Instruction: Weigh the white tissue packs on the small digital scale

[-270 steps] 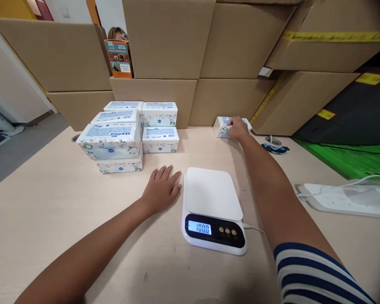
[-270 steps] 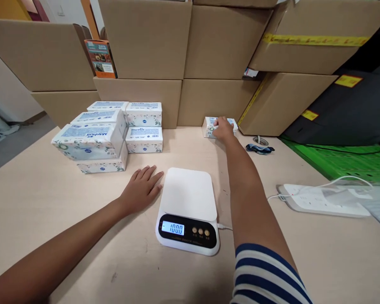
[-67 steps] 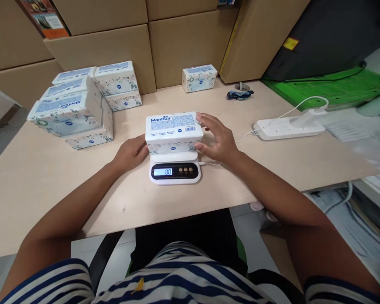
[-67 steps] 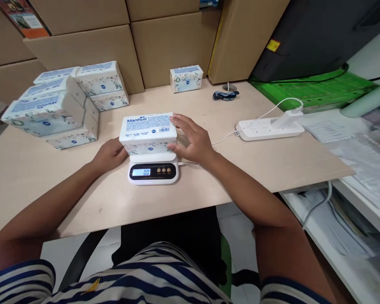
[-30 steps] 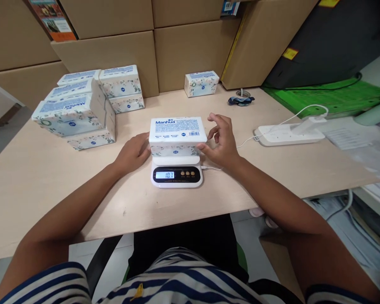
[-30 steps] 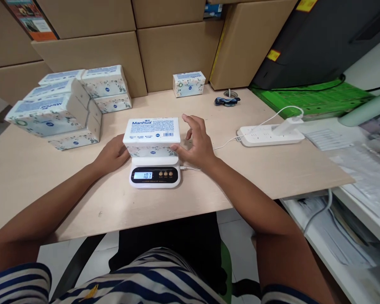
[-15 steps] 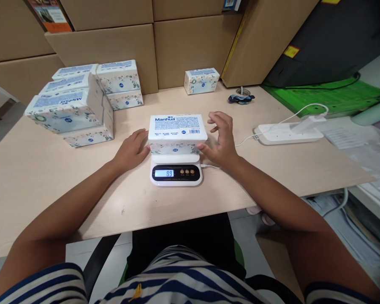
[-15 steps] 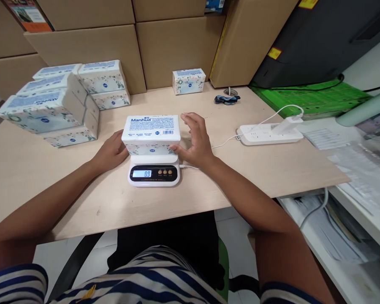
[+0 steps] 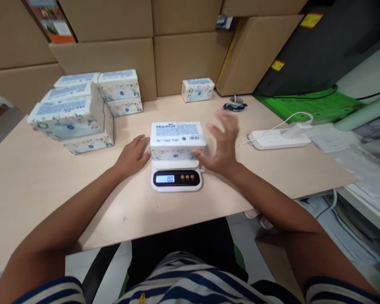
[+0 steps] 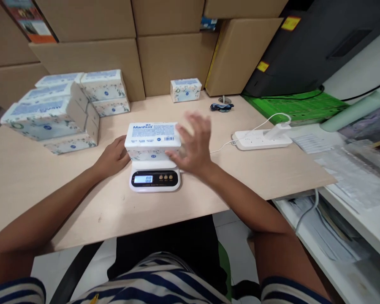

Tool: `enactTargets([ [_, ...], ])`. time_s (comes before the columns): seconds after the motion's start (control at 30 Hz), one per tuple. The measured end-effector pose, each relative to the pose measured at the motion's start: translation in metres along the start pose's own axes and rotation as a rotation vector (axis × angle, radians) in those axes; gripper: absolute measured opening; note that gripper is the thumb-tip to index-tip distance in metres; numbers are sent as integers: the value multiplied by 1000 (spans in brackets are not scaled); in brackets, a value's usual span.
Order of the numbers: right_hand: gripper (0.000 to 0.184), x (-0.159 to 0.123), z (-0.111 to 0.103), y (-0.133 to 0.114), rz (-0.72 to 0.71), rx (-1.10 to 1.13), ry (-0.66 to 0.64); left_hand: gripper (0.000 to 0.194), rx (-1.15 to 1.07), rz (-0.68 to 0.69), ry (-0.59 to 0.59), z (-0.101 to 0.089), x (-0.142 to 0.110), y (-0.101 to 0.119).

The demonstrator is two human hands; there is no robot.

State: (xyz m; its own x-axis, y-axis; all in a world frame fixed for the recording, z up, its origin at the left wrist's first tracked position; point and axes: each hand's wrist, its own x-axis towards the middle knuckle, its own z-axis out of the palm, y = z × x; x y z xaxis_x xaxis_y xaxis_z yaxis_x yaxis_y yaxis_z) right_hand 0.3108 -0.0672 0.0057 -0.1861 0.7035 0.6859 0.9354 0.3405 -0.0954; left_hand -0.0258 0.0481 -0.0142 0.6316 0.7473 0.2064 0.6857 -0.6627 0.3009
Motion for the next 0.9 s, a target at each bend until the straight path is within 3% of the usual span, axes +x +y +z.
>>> enactTargets([
  [0.1,74,31,-8,-36,-293,22,-209,62,14,32,23,0,0,-6],
  [0.2,67,66,-2,-49,-386,-75,-376,59,59,46,53,1,1,-10],
  [0.27,62,88,4,-33,-316,-176,-455,58,92,53,64,1,2,-9],
  [0.4,70,120,16,33,68,-348,-666,55,130,81,10,0,2,-3],
  [0.53,69,141,31,83,242,-422,-688,54,134,72,-1,0,1,3],
  [0.9,76,162,74,100,406,-460,-706,52,94,38,-6,5,-3,7],
])
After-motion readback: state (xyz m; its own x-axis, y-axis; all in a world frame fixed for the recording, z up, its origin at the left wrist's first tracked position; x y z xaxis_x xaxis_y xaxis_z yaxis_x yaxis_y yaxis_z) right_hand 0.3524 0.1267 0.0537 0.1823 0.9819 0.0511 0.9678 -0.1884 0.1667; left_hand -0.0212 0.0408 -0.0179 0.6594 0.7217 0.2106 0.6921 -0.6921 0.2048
